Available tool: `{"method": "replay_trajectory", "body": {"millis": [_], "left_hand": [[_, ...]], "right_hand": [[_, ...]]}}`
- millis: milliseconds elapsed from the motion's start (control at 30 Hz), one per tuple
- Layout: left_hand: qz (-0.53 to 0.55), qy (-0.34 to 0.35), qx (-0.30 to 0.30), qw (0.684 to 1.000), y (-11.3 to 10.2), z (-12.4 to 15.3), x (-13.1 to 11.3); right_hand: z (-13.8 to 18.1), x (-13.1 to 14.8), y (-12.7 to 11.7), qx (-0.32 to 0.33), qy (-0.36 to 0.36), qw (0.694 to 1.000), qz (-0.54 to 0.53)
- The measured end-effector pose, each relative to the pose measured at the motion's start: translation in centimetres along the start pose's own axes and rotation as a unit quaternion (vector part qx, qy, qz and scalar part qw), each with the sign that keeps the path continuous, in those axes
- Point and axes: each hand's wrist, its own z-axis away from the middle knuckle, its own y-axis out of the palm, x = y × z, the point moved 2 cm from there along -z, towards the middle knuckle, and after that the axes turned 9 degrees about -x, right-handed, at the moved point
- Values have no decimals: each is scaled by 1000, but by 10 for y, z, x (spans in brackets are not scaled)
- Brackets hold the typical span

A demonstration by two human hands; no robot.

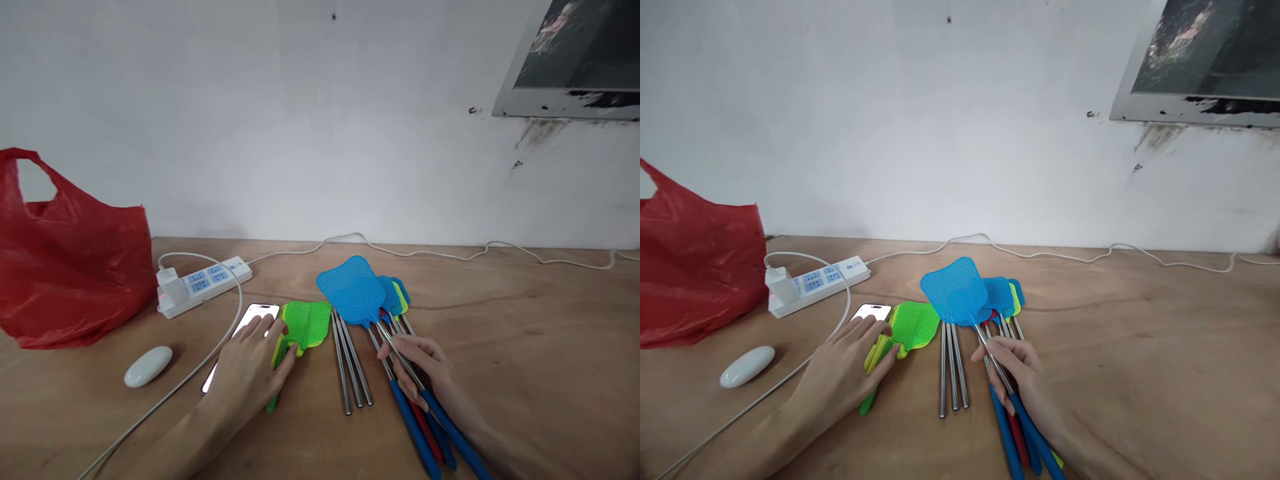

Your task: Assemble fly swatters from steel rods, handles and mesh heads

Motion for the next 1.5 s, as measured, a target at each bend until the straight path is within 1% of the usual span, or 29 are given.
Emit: {"method": "replay_trajectory", "body": {"millis": [167, 400, 533, 800, 900, 1067, 1200, 1267, 1367, 1433, 1500], "left_hand": [[-48, -33, 47, 997, 0, 0, -1], [-57, -45, 109, 991, 1, -1, -3], [-48, -47, 122, 990, -2, 0, -5], [70, -20, 82, 994, 1, 4, -6], [92, -20, 84, 992, 4, 6, -5], [125, -48, 95, 986, 7, 9, -6], [165, -78, 103, 978, 4, 7, -9], [192, -91, 108, 971, 1, 6, -11], [260, -104, 120, 953, -1, 6, -13], [301, -100, 128, 939, -2, 7, -15], [314, -89, 134, 936, -1, 8, -16]], "right_hand": [[0, -4, 1, 13, 3, 1000, 1], [1, -3, 2, 17, 2, 1000, -2], [0, -2, 3, 14, 0, 1000, -4], [2, -1, 3, 9, 5, 1000, -1], [2, 1, 3, 8, 3, 1000, -1], [1, 1, 4, 2, 6, 1000, 6], [1, 2, 4, -11, 19, 1000, -11], [1, 3, 4, -29, 29, 999, -25], [0, 4, 3, -60, 46, 996, -40], [-1, 3, 3, -50, 50, 996, -49], [-3, 2, 3, -27, 46, 997, -52]]}}
